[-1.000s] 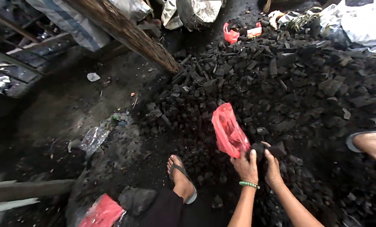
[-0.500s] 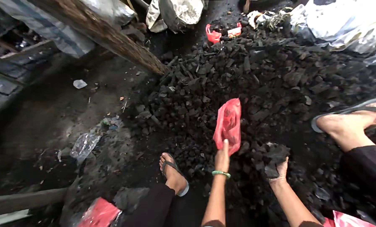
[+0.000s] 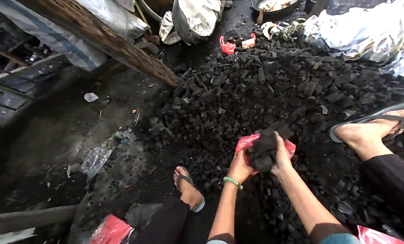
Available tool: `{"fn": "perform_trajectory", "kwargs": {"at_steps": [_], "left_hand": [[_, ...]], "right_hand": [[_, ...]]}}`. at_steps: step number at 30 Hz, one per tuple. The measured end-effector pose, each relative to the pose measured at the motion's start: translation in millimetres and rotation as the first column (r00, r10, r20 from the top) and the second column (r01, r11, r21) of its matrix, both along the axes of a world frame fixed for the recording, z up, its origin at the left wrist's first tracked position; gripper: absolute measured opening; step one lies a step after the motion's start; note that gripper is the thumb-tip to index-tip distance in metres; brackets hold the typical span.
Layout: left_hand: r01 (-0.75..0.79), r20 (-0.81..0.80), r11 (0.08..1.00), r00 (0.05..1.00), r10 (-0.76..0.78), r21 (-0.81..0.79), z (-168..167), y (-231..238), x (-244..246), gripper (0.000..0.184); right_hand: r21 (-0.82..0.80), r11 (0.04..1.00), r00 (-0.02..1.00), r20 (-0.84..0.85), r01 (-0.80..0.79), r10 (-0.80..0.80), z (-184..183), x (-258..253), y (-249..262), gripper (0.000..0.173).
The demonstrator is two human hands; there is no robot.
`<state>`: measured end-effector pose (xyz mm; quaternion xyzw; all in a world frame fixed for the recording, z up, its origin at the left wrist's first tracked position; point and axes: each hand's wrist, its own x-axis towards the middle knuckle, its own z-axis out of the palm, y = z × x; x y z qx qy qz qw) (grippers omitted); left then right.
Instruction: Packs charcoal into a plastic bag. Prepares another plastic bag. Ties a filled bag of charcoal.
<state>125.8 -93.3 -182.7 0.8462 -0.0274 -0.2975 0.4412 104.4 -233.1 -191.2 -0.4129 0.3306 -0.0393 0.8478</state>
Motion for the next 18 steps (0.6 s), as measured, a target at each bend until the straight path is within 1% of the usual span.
{"fn": "perform_trajectory", "kwargs": {"at_steps": [1, 2, 3, 4, 5, 6, 7, 8, 9, 10, 11, 12, 13, 14, 15, 16, 17, 18], "left_hand": [[-0.018, -0.046, 0.997, 0.999, 0.014, -0.078, -3, 6, 8, 0.094], [-0.014, -0.09, 0.994, 0.996, 0.004, -0.113, -3, 11, 18, 0.1], [0.009, -0.116, 0.994, 0.993, -0.022, -0.105, -1, 14, 31, 0.102], [0.042, -0.136, 0.997, 0.989, -0.05, -0.057, 4, 14, 43, 0.1], [0.062, -0.144, 0.998, 0.988, -0.062, -0.008, 11, 11, 53, 0.095], [0.067, -0.144, 0.998, 0.988, -0.063, 0.021, 19, 6, 62, 0.093], [0.064, -0.129, 0.997, 0.99, -0.059, 0.036, 26, 1, 69, 0.091], [0.062, -0.107, 0.997, 0.993, -0.058, 0.035, 34, -4, 76, 0.09], [0.06, -0.082, 0.998, 0.995, -0.057, 0.03, 38, -8, 82, 0.09], [0.057, -0.052, 0.998, 0.997, -0.055, 0.026, 38, -11, 88, 0.091], [0.051, -0.017, 0.998, 0.999, -0.05, 0.035, 33, -13, 94, 0.094], [0.052, 0.019, 0.997, 0.998, -0.053, 0.058, 26, -13, 99, 0.094], [0.069, 0.045, 0.994, 0.996, -0.073, 0.081, 17, -11, 102, 0.092], [0.091, 0.071, 0.992, 0.993, -0.097, 0.085, 7, -9, 102, 0.087], [0.099, 0.102, 0.993, 0.989, -0.105, 0.063, -1, -5, 99, 0.079], [0.074, 0.143, 0.997, 0.987, -0.075, 0.009, -9, -1, 92, 0.07], [0.016, 0.196, 0.998, 0.981, -0.003, -0.065, -16, 4, 83, 0.06], [-0.076, 0.251, 0.984, 0.961, 0.116, -0.162, -23, 10, 72, 0.052]], "right_hand": [[-0.215, 0.965, 0.988, -0.061, -0.151, 0.141, -10, 5, -4, 0.047], [-0.42, 0.85, 0.948, -0.133, -0.318, 0.289, -18, 10, -10, 0.051], [-0.597, 0.655, 0.881, -0.231, -0.463, 0.412, -24, 18, -17, 0.052], [-0.703, 0.426, 0.796, -0.344, -0.57, 0.498, -25, 26, -22, 0.051], [-0.739, 0.197, 0.698, -0.462, -0.644, 0.547, -22, 33, -25, 0.052], [-0.723, 0.006, 0.601, -0.569, -0.691, 0.561, -13, 41, -27, 0.058], [-0.686, -0.134, 0.519, -0.65, -0.716, 0.554, -3, 48, -27, 0.067], [-0.653, -0.224, 0.467, -0.702, -0.723, 0.538, 7, 55, -29, 0.075], [-0.646, -0.277, 0.45, -0.721, -0.711, 0.527, 16, 61, -33, 0.079], [-0.674, -0.304, 0.468, -0.707, -0.674, 0.53, 24, 65, -39, 0.078], [-0.726, -0.279, 0.509, -0.655, -0.628, 0.558, 31, 68, -48, 0.073], [-0.792, -0.187, 0.566, -0.559, -0.581, 0.606, 37, 68, -58, 0.064], [-0.834, -0.011, 0.629, -0.425, -0.552, 0.651, 40, 66, -67, 0.055], [-0.82, 0.247, 0.713, -0.253, -0.517, 0.654, 39, 59, -75, 0.049], [-0.729, 0.535, 0.821, -0.065, -0.427, 0.567, 30, 49, -81, 0.045], [-0.597, 0.754, 0.914, 0.082, -0.274, 0.397, 17, 37, -87, 0.045], [-0.465, 0.881, 0.971, 0.162, -0.083, 0.176, 2, 24, -92, 0.045], [-0.395, 0.913, 0.985, 0.168, 0.101, -0.037, -16, 10, -97, 0.045]]}}
